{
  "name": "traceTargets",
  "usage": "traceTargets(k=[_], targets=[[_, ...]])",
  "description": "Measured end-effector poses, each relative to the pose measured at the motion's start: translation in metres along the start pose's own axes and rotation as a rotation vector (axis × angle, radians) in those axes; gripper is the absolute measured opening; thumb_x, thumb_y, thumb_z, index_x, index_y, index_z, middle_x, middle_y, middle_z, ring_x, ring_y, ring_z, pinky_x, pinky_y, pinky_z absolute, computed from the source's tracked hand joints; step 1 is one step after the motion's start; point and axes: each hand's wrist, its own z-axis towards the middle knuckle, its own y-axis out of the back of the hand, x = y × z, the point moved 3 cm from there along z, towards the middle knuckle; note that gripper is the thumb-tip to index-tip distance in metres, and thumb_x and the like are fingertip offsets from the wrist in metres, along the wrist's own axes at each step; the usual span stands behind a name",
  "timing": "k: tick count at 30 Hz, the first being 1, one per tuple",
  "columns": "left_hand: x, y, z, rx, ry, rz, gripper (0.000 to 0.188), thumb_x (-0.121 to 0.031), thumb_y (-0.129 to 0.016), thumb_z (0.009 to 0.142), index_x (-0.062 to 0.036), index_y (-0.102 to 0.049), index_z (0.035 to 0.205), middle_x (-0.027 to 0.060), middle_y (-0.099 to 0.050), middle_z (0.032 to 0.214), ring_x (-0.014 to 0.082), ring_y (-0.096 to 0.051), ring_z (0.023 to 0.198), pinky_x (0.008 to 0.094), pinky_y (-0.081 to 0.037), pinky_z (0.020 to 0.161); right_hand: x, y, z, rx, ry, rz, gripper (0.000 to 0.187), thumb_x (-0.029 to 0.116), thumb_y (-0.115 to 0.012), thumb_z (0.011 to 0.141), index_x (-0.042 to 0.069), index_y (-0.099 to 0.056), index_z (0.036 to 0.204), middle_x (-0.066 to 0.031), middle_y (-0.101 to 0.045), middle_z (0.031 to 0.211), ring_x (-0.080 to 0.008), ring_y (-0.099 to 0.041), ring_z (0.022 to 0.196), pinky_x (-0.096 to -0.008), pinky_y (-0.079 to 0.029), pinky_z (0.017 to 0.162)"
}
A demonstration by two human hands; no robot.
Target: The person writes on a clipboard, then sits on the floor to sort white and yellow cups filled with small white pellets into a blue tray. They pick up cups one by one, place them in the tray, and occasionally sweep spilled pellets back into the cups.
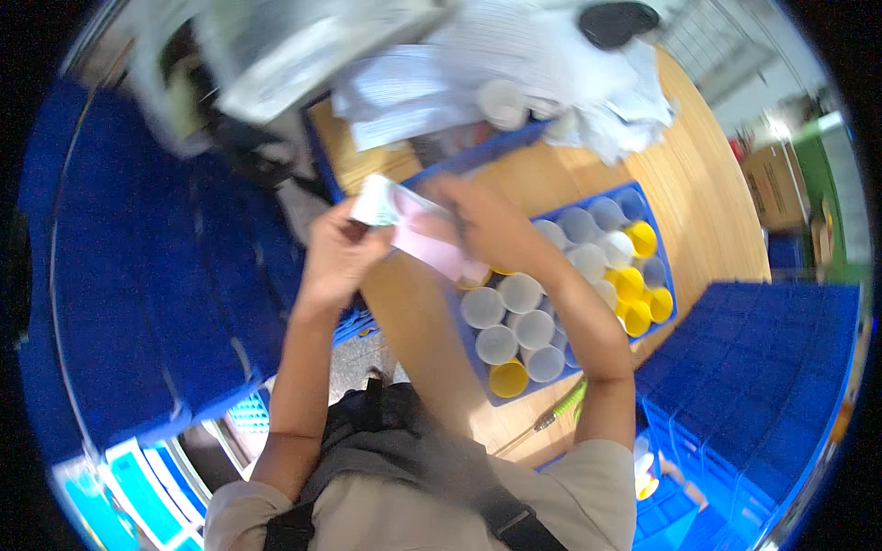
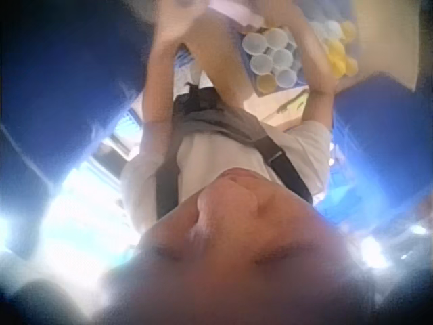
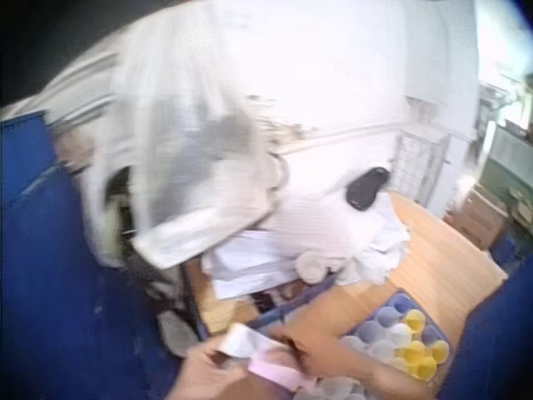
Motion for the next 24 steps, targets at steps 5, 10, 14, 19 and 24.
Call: traceTargets(k=[5, 10, 14, 19, 24], targets=[[0.066, 0.005, -0.099, 0.066, 0.013, -0.12, 0.071, -0.033, -0.074, 0.095, -0.003, -0.035, 0.148, 0.0166, -0.055, 0.133, 0.0224, -0.057, 0.12, 0.0391, -0.046, 0.105, 0.006, -0.062, -0.043, 0.087, -0.114, 0.101, 0.033, 0.02, -0.063, 0.099, 0.0, -0.066, 0.125, -0.0083, -0.073, 0.104, -0.015, -0.068, 0.09, -0.0287, -0.055, 0.076], [0.106, 0.064, -0.266, 0.199, 0.275, -0.264, 0.066, -0.038, -0.066, 0.099, -0.0021, -0.042, 0.149, 0.013, -0.054, 0.142, 0.0246, -0.053, 0.13, 0.0395, -0.043, 0.109, 0.101, -0.197, -0.141, 0.154, -0.518, 0.363, 0.036, 0.017, -0.053, 0.103, -0.001, -0.061, 0.133, -0.0108, -0.065, 0.129, -0.0206, -0.068, 0.105, -0.0337, -0.056, 0.081], [0.069, 0.202, -0.419, -0.207, 0.166, -0.823, 0.06, -0.037, -0.064, 0.102, -0.0026, -0.045, 0.147, 0.0094, -0.06, 0.132, 0.02, -0.058, 0.121, 0.0382, -0.046, 0.106, 0.25, -0.391, -0.102, 0.466, -0.213, 0.262, 0.032, 0.022, -0.055, 0.103, 0.001, -0.062, 0.126, -0.0154, -0.066, 0.121, -0.0296, -0.069, 0.1, -0.0405, -0.057, 0.077], [0.019, 0.327, -0.558, -0.551, 0.132, -0.661, 0.044, -0.035, -0.057, 0.105, 0.0006, -0.052, 0.131, 0.018, -0.066, 0.118, 0.0307, -0.067, 0.106, 0.0446, -0.055, 0.095, 0.427, -0.449, -0.071, 0.588, 0.3, -0.315, 0.028, 0.029, -0.069, 0.094, 0.005, -0.068, 0.109, -0.0132, -0.072, 0.083, -0.0357, -0.071, 0.076, -0.0405, -0.057, 0.069], [0.024, 0.337, -0.634, -0.553, 0.14, -0.672, 0.061, -0.039, -0.061, 0.102, 0.0016, -0.043, 0.143, 0.0114, -0.065, 0.099, 0.0247, -0.068, 0.092, 0.0479, -0.057, 0.095, 0.521, -0.355, -0.103, -0.123, 0.726, 0.497, 0.033, 0.037, -0.069, 0.092, 0.005, -0.065, 0.092, -0.016, -0.071, 0.082, -0.031, -0.071, 0.071, -0.0413, -0.056, 0.065]])
